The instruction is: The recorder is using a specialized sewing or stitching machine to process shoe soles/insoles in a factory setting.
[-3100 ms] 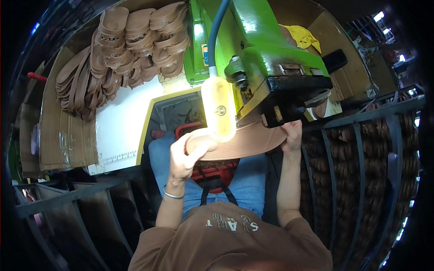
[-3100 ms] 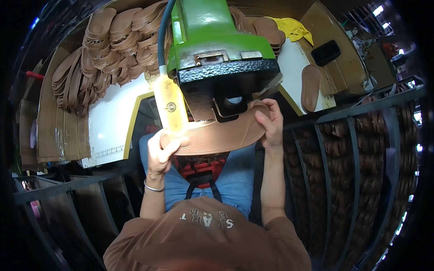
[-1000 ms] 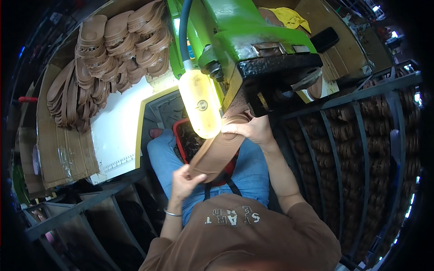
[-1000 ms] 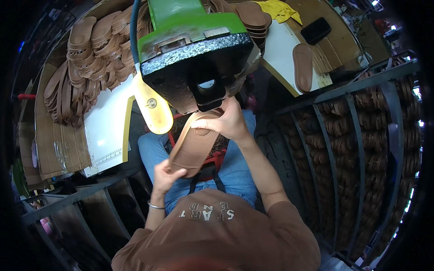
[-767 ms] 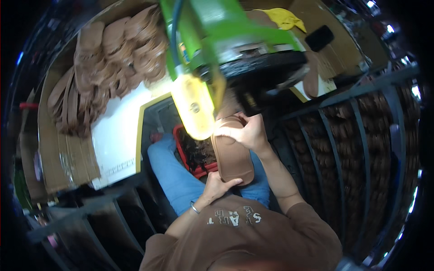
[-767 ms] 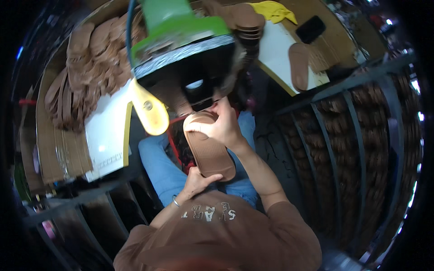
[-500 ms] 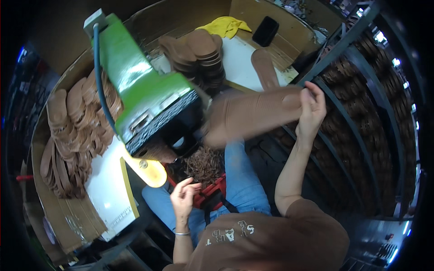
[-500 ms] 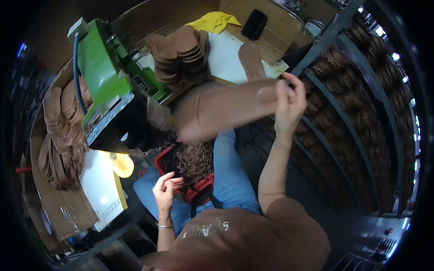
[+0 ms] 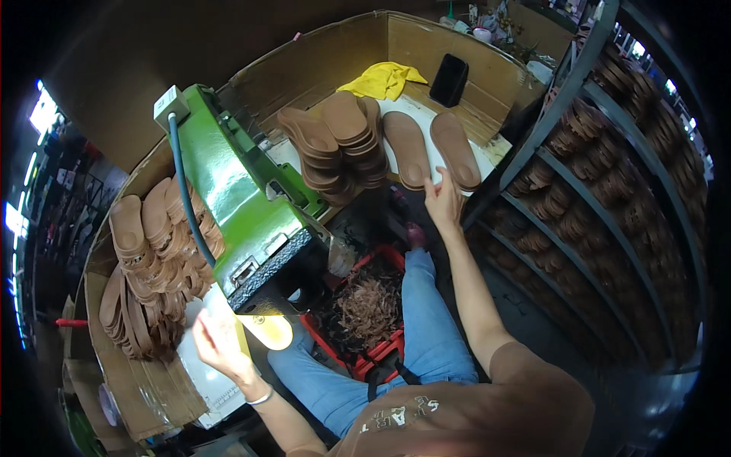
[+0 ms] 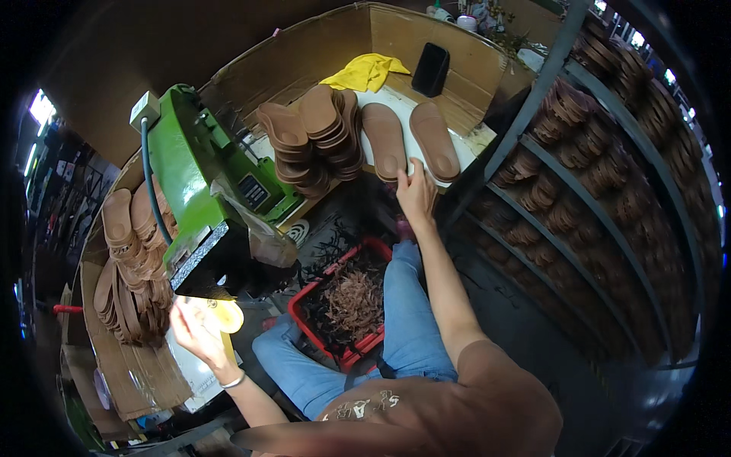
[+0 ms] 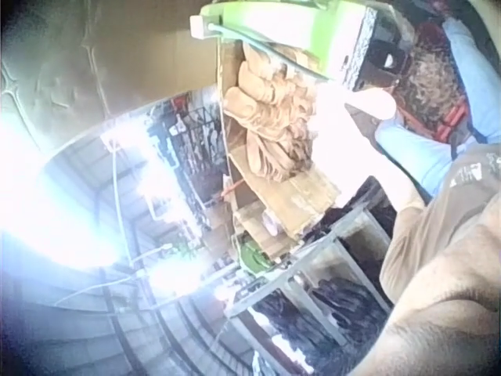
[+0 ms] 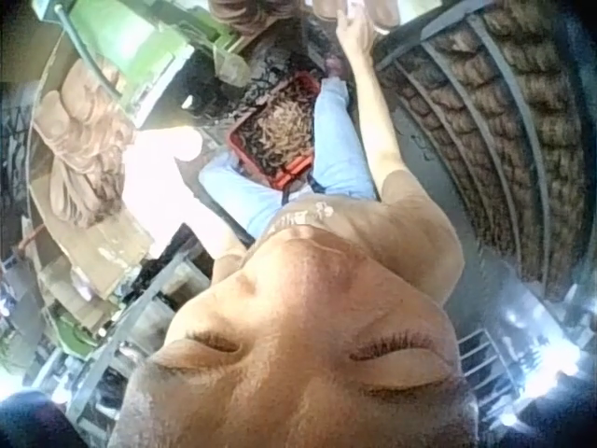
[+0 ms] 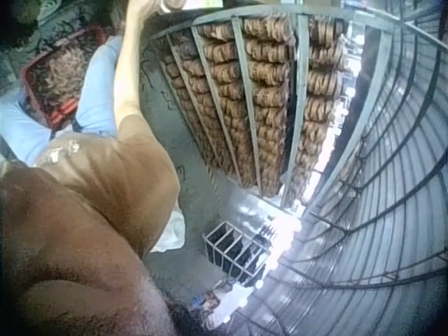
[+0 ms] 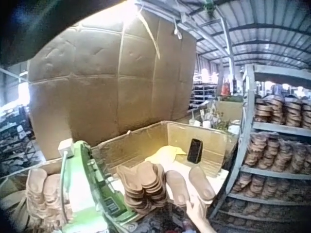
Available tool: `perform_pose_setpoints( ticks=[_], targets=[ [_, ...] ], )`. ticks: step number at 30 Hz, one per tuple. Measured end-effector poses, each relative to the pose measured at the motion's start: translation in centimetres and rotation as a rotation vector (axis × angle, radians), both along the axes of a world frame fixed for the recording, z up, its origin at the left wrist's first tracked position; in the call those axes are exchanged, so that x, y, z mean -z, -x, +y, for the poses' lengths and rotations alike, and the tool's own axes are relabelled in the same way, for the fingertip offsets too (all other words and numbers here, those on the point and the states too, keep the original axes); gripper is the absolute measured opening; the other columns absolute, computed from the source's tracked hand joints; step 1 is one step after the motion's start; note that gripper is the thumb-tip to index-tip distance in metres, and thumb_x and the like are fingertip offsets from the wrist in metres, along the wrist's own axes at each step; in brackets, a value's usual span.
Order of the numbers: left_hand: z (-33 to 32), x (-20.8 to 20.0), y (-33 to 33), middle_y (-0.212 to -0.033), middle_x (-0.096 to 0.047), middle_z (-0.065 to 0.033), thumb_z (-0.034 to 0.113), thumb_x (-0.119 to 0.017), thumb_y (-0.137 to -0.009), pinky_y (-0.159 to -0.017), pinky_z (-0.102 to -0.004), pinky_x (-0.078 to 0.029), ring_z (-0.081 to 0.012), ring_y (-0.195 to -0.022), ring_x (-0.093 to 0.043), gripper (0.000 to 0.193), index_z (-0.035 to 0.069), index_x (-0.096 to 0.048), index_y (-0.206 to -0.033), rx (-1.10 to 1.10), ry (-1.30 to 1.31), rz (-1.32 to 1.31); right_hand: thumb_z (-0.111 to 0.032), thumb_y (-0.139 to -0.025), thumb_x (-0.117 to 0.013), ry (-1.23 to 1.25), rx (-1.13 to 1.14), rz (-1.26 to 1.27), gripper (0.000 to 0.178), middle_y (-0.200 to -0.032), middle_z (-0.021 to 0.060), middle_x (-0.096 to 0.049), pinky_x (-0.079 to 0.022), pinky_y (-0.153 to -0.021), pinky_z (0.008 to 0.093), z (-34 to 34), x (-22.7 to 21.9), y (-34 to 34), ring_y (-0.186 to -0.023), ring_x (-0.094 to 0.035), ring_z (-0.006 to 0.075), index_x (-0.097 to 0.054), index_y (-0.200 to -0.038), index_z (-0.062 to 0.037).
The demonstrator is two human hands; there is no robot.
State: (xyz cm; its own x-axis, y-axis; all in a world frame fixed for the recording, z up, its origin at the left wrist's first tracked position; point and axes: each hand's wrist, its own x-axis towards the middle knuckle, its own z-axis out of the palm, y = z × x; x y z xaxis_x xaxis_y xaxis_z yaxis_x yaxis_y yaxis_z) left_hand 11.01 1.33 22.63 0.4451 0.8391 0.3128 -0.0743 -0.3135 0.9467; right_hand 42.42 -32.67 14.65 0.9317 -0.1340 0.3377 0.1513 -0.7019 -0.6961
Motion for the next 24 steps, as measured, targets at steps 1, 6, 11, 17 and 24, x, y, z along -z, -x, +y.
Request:
perform_pose_setpoints(
  ticks=[1, 6, 11, 17, 24],
  targets=[
    [1.0, -0.7, -0.1, -0.096, -0.062, -0.0134, 0.017, -0.053, -0.092, -0.081, -0.0315, -0.051, -0.02, -0.091, -0.061, 0.03, -0.005, -0.053, -0.112, -0.081, 0.028, 0.014, -0.028, -0.079, -0.064, 0.158, -0.038, -0.141, 0.043, -0.105, 0.0162, -0.06, -0.04, -0.083, 0.0469, -0.3, -1.0, -0.3, -0.101, -0.054, 0.0332, -0.053, -0.117, -0.01],
    [6.1, -3.6, -1.3, -0.106, -0.061, -0.0149, 0.018, -0.055, -0.092, -0.083, -0.0309, -0.05, -0.019, -0.096, -0.06, 0.03, -0.004, -0.055, -0.112, -0.225, -0.15, -0.212, -0.047, -0.082, -0.053, 0.738, -0.179, -0.277, 0.046, -0.137, 0.0116, -0.041, -0.018, -0.096, 0.0662, 0.3, -0.2, -4.3, -0.125, -0.029, 0.0469, -0.051, -0.126, -0.036],
    [9.6, -5.9, -5.3, -0.109, -0.061, -0.0108, 0.019, -0.068, -0.081, -0.089, -0.0334, -0.041, -0.022, -0.101, -0.054, 0.035, 0.0, -0.059, -0.109, -0.615, -0.641, -0.003, -0.048, -0.092, -0.031, 0.721, -0.111, 0.186, 0.048, -0.144, 0.0124, -0.031, -0.009, -0.093, 0.0756, 0.0, -1.3, -3.8, -0.129, -0.018, 0.0535, -0.036, -0.137, -0.033],
    [14.2, -8.3, -8.3, -0.115, -0.056, -0.0165, 0.029, -0.072, -0.075, -0.097, -0.0411, -0.035, -0.0327, -0.11, -0.05, 0.055, 0.002, -0.052, -0.118, -0.835, -0.898, 0.229, -0.047, -0.093, -0.025, 0.747, 0.018, 0.217, 0.051, -0.145, 0.0125, -0.03, -0.008, -0.093, 0.0761, 3.1, -1.4, -3.5, -0.131, -0.016, 0.0514, -0.033, -0.14, -0.0271],
    [16.8, -9.2, -6.3, -0.113, -0.06, -0.0161, 0.019, -0.072, -0.072, -0.095, -0.0436, -0.04, -0.0293, -0.104, -0.058, 0.059, 0.003, -0.049, -0.124, -0.661, -0.923, 0.2, -0.052, -0.093, -0.023, 0.73, -0.003, 0.281, 0.054, -0.145, 0.0163, -0.028, -0.007, -0.094, 0.0753, 3.0, -2.1, -3.7, -0.131, -0.015, 0.0507, -0.029, -0.141, -0.0287]
  ],
)
